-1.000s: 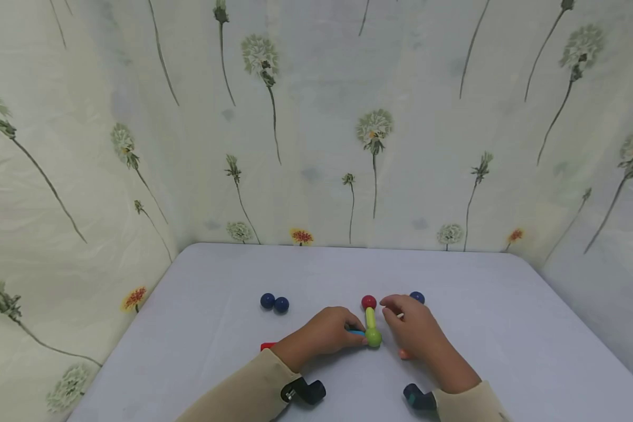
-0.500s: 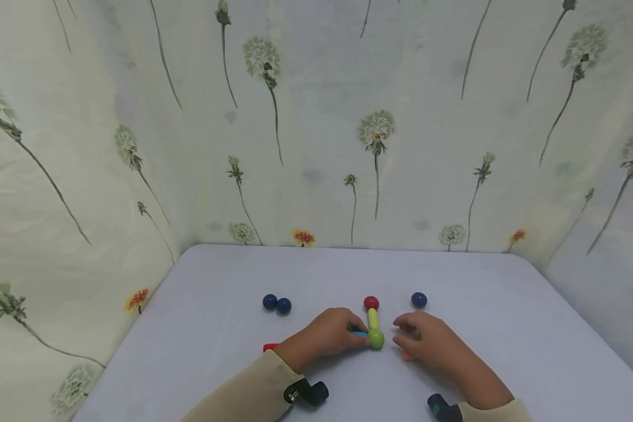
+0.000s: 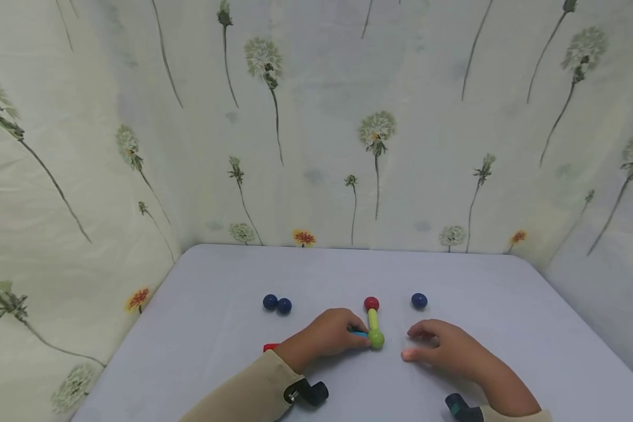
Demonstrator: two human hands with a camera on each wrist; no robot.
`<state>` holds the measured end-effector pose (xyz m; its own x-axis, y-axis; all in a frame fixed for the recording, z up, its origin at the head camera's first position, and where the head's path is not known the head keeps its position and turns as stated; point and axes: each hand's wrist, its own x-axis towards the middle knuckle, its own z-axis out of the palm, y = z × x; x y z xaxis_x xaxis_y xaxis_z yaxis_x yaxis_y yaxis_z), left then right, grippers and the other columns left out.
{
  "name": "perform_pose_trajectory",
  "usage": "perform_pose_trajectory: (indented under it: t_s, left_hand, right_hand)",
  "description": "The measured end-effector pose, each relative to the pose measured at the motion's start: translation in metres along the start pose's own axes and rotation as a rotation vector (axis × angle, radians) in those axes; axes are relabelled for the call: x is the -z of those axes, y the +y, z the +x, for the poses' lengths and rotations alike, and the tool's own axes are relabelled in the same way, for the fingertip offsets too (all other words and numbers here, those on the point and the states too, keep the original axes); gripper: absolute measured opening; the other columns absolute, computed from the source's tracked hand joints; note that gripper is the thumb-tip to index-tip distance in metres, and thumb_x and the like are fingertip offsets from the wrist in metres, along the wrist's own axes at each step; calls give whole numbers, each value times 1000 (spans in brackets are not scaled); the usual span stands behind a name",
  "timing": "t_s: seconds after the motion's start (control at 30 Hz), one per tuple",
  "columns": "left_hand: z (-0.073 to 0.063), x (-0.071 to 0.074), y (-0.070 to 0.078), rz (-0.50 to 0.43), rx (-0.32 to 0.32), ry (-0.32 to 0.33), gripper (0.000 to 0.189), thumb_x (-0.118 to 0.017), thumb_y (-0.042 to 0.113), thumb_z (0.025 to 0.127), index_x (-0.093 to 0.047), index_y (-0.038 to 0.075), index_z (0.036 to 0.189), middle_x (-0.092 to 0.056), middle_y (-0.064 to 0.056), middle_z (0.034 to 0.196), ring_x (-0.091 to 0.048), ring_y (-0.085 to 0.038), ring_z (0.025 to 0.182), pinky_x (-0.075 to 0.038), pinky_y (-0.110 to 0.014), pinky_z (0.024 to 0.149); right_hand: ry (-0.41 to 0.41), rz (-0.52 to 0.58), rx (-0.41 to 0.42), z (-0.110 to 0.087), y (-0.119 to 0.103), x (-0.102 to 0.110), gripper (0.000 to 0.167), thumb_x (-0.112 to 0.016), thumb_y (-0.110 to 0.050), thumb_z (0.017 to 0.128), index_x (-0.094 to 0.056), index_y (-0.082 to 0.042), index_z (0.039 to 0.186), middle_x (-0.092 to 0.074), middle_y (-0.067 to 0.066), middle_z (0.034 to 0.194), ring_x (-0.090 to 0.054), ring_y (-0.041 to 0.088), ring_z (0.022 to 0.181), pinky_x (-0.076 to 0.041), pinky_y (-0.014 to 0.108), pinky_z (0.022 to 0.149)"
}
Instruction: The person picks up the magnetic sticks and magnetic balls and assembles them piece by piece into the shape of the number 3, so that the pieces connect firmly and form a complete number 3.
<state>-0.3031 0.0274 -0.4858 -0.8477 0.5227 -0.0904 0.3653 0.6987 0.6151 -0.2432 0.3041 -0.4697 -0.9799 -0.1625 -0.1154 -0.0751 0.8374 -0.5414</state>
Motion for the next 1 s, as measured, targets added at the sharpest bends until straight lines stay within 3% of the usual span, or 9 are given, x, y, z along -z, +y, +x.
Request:
perform_pose_trajectory:
  t_s: [0.07,0.23,0.33,0.47,0.63,0.83,1.0]
  left_hand:
    - [0,0,0,1,-1,3,16,-84,42,89,-82,32,102,-70,20,100,-59,-2,98,-51,-33,93]
    - [0,0,-1,-4,-10,3,16,-84,41,89,-82,31,101,-70,19,100,-60,-2,99,-52,-33,94]
    - [0,0,-1,-7,-8,-1,16,-84,41,89,-82,31,101,-70,19,99,-59,-2,98,-52,-33,93]
    - [0,-1,-1,2,-6,2,16,-84,42,89,-82,32,101,-69,20,98,-59,-2,96,-51,-32,91]
    - [2,-2,-3,14,-8,9,16,-84,42,89,-82,32,101,-69,20,98,-59,-2,95,-51,-31,89]
    - [2,-2,-3,2,-11,1,16,-84,41,89,-82,31,102,-70,19,99,-60,-2,97,-52,-32,92]
    - [2,1,-5,-28,-24,-14,14,-84,38,89,-82,31,100,-68,19,95,-58,-2,92,-51,-29,86]
  right_hand:
    - [-4,-11,2,-1,3,2,53,-84,-61,79,-73,-23,115,-71,-3,120,-64,23,113,-53,55,99]
    - [-29,6,42,-1,9,5,24,-85,-34,87,-73,-22,104,-69,-6,106,-61,17,100,-54,45,90]
    - [-43,24,56,-1,11,6,16,-83,-23,88,-73,-22,100,-67,-6,101,-58,17,95,-52,40,85]
    - [-30,29,43,-2,11,5,15,-83,-29,89,-72,-22,96,-66,-6,96,-57,16,91,-50,35,81]
    - [21,6,0,-2,9,4,28,-82,-47,88,-71,-22,96,-67,-6,91,-57,15,87,-51,36,79]
    - [58,-9,-80,3,7,2,26,-83,-38,90,-71,-19,103,-68,-4,94,-59,16,89,-53,39,81]
    - [74,-4,-103,6,7,0,27,-83,-36,90,-71,-18,106,-69,-4,96,-59,17,90,-54,40,83]
